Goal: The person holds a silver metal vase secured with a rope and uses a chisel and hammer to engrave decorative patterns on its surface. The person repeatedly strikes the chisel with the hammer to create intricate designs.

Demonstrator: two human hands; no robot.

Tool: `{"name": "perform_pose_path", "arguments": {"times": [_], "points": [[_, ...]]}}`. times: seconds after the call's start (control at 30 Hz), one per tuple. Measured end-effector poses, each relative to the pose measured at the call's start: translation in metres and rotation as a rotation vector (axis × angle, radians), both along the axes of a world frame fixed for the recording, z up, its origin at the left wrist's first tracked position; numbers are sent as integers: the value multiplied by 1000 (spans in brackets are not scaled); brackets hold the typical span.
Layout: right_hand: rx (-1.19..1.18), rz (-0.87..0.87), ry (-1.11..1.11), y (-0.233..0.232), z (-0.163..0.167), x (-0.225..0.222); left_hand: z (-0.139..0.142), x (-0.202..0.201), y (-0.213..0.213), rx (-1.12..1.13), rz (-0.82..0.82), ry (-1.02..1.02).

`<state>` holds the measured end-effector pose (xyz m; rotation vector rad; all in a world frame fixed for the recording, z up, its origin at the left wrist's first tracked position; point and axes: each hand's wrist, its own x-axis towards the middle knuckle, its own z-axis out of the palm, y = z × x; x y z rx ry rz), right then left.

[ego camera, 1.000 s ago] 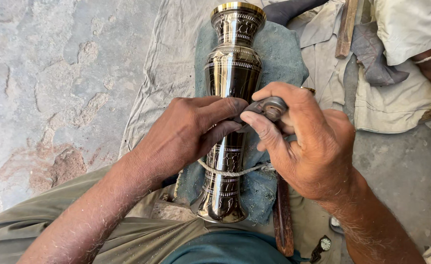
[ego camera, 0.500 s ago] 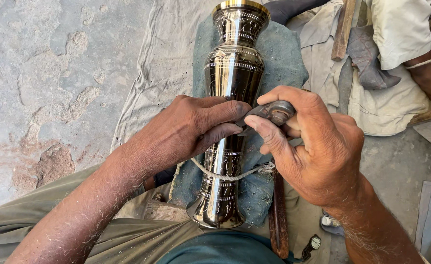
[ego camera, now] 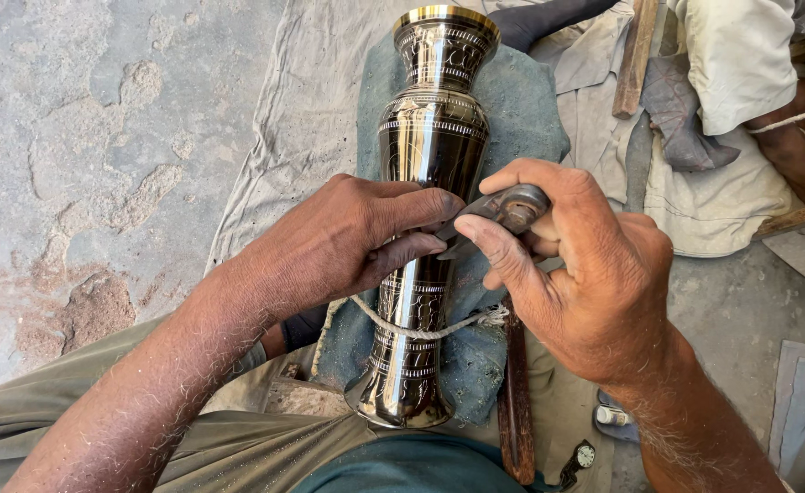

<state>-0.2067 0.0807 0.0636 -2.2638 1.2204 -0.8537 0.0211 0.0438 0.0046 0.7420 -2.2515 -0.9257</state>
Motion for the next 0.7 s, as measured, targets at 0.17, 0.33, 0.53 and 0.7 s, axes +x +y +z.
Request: {"name": "perform_pose_path", "arguments": {"times": [0.17,0.33,0.53,0.7], "points": [[37,-28,-22,-3,2,-1,4,-2,-2,49,8,-41],[36,-16,0,-5,3,0,6,-2,0,66,15,-42],[33,-12,6,-4,1,-1,4,-1,-1,48,5,-69],[36,-8,10,-6,-3,-7,6,-3,-1,94,24,-113]]}}
